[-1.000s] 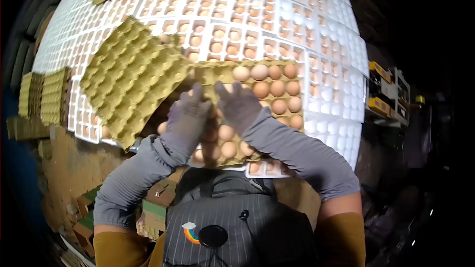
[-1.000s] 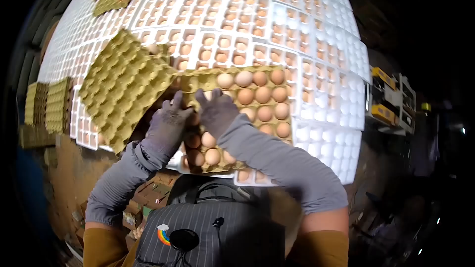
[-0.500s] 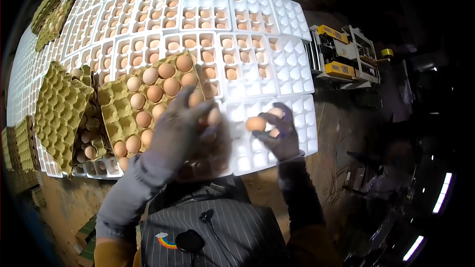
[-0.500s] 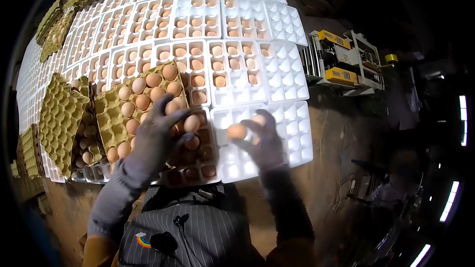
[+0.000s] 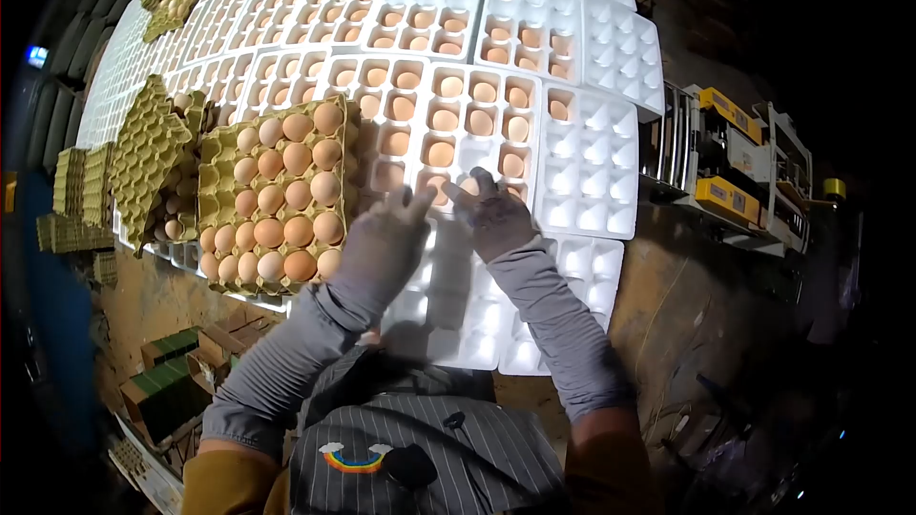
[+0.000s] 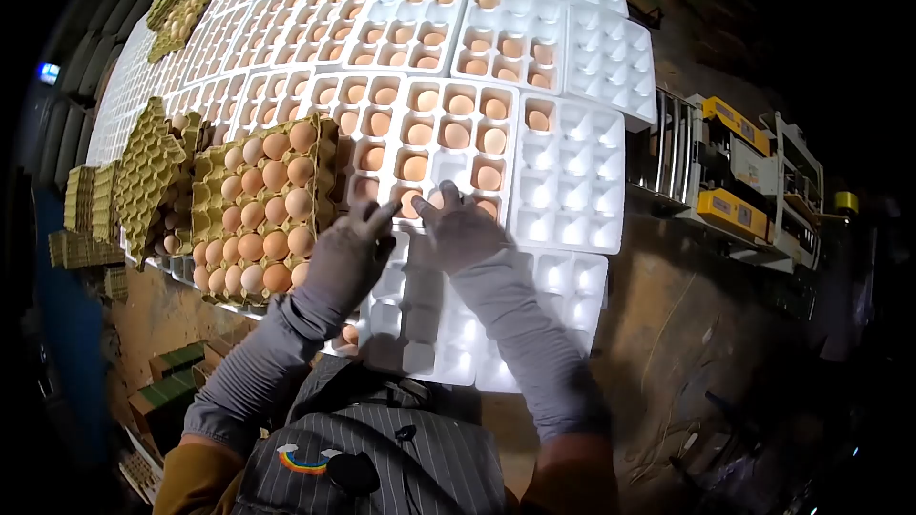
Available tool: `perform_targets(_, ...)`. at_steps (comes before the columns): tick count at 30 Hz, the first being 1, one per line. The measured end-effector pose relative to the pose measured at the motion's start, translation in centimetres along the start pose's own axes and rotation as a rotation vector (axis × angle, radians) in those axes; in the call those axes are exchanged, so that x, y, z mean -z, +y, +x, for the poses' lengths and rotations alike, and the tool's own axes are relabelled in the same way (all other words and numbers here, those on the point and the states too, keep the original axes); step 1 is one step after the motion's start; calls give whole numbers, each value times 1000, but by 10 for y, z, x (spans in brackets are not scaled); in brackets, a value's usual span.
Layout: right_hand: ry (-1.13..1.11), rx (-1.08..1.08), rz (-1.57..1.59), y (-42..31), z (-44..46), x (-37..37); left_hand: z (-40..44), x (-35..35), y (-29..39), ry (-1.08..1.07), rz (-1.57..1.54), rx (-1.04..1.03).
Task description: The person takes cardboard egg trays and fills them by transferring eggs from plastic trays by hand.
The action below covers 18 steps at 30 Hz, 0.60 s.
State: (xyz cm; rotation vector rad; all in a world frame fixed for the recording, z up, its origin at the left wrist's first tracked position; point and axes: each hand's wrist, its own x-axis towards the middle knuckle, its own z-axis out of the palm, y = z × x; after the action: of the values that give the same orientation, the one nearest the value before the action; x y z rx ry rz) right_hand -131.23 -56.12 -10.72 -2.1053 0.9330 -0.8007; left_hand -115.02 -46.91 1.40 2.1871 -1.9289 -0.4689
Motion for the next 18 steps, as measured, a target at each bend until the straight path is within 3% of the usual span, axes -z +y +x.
perform_targets(1, 14, -53, 289, -5, 8, -8, -8, -11, 1, -95, 55, 63)
perform_targets(3, -78, 166, -550, -8, 30, 7, -18, -29, -4, -246, 138, 110)
perform_targets(5, -38, 34, -306, -28, 57, 26, -21, -35, 0, -233, 91, 151)
perform_targets(6, 141, 155, -203, -22, 70, 20, -22, -40, 3, -49, -25, 123)
perform_targets(7, 150, 262, -213, -12, 79, 15, -22, -43, 10, 137, -141, 96)
perform_targets(9, -83, 150, -294, 2, 89, 4, -11, -48, 26, 319, -430, 33)
perform_targets(10, 56, 145, -126, 7, 83, 3, -6, -55, 30, 313, -552, 31)
perform_targets(11, 191, 144, 48, 11, 74, 5, 1, -69, 31, 359, -565, -2)
perform_targets(12, 127, -105, 205, 2, 72, 17, 7, -83, 32, 403, -576, -35)
perform_targets(13, 167, -119, 204, 12, 67, 19, 13, -99, 30, 488, -471, -97)
perform_targets(14, 179, -201, 396, 25, 58, 17, 17, -106, 27, 514, -392, -175)
perform_targets(15, 268, -30, 324, 21, 54, 18, 18, -108, 23, 538, -304, -251)
perform_targets(16, 202, -264, 664, 11, 50, 27, 15, -103, 24, 493, -361, -239)
perform_targets(18, 166, -218, 563, -9, 49, 29, -3, -74, 29, 497, -430, -255)
